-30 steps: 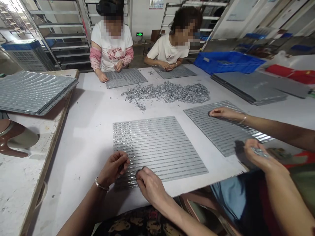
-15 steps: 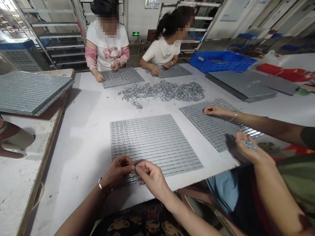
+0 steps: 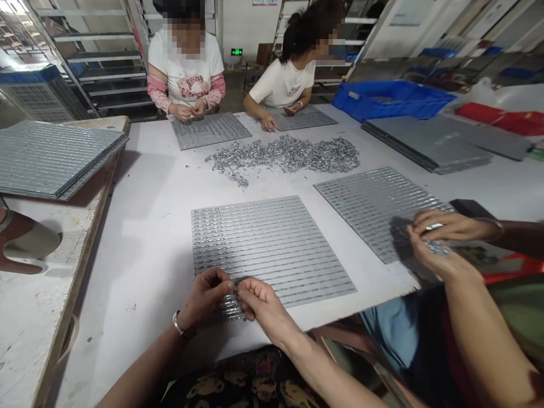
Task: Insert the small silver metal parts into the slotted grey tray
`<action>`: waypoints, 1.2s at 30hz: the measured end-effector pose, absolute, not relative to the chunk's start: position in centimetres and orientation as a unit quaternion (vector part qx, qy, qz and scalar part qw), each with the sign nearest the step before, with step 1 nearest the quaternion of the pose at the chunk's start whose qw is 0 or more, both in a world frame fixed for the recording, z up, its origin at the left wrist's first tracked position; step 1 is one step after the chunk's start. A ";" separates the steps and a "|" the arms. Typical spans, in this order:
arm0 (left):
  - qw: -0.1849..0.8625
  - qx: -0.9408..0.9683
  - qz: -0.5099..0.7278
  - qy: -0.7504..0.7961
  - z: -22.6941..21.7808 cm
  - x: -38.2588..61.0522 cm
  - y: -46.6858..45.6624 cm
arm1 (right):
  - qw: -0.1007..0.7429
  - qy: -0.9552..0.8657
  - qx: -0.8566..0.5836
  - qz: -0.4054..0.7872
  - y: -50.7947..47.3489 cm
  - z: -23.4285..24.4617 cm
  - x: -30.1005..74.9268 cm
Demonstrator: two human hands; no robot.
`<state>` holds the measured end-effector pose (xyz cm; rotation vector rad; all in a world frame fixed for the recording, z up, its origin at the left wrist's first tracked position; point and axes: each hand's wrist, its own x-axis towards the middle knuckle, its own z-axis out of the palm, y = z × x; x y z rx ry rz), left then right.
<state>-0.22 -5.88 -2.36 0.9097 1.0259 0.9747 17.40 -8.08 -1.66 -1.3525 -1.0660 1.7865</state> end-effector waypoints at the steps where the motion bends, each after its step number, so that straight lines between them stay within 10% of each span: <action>1: 0.671 0.375 0.441 0.463 -2.4 -0.4 -5.7 | 0.301 -0.455 -0.526 0.653 -8.2 -1.8 17.7; 17: 0.684 0.201 0.541 0.446 -2.1 -1.3 -4.5 | 0.077 -0.741 -0.585 0.320 -9.9 -4.5 17.4; 36: 0.701 0.355 0.454 0.420 -0.7 -1.1 0.1 | 0.386 -0.631 -0.483 0.468 0.1 -0.6 15.7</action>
